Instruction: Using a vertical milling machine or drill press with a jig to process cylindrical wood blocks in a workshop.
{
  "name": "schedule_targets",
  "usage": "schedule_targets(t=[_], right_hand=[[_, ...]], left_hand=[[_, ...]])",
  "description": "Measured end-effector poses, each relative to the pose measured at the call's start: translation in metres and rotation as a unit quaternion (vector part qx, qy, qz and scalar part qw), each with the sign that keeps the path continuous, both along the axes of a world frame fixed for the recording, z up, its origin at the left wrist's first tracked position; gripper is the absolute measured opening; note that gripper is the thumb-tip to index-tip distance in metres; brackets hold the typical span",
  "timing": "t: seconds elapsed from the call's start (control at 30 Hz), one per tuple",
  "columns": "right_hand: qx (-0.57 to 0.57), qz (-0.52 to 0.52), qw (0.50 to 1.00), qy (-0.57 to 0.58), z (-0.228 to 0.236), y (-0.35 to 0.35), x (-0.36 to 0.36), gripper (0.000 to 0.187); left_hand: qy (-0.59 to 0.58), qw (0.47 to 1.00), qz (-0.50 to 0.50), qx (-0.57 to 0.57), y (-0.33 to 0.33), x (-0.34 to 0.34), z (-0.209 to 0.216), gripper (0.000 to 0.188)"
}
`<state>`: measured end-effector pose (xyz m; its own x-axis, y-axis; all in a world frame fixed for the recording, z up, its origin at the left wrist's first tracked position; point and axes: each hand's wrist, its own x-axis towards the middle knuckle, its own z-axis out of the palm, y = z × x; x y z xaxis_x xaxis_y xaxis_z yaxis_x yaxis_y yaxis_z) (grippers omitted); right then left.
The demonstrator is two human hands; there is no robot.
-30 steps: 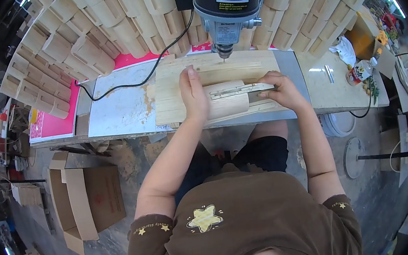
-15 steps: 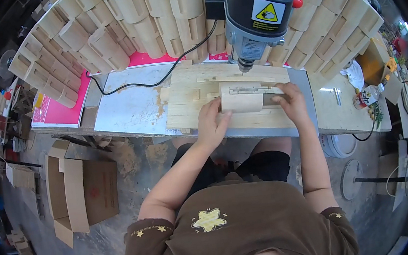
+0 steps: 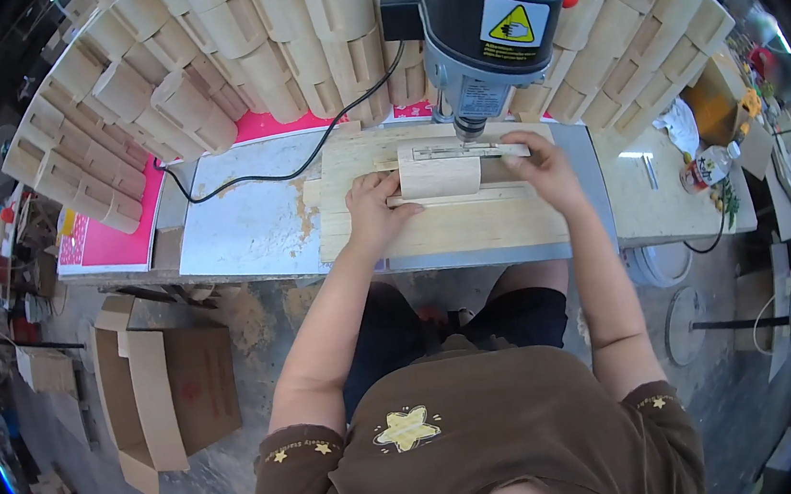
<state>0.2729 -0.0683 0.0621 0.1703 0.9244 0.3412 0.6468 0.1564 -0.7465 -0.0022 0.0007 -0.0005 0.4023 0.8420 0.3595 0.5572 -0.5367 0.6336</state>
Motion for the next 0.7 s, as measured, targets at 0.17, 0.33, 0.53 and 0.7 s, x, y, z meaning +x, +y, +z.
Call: schedule_targets(t=[0.17, 0.33, 0.53, 0.7], right_hand=[[0.071, 0.02, 0.976, 0.206, 0.09, 0.017, 0.014, 0.04], [0.224, -0.019, 0.958, 0.179, 0.184, 0.069, 0.008, 0.029], [0.209, -0.084, 0.968, -0.113, 0.198, 0.063, -0.014, 0.033], [0.12, -0.16, 0.963, -0.18, 0.194, 0.02, -0.021, 0.028]], left_hand=[[-0.036, 0.999, -0.017, 0.027, 0.001, 0.001, 0.001, 0.05], [-0.032, 0.996, -0.024, 0.075, -0.001, 0.002, 0.007, 0.04], [-0.026, 0.996, -0.015, 0.086, -0.003, 0.002, 0.004, 0.038], [-0.007, 0.999, -0.025, 0.026, 0.001, 0.0, -0.002, 0.05]])
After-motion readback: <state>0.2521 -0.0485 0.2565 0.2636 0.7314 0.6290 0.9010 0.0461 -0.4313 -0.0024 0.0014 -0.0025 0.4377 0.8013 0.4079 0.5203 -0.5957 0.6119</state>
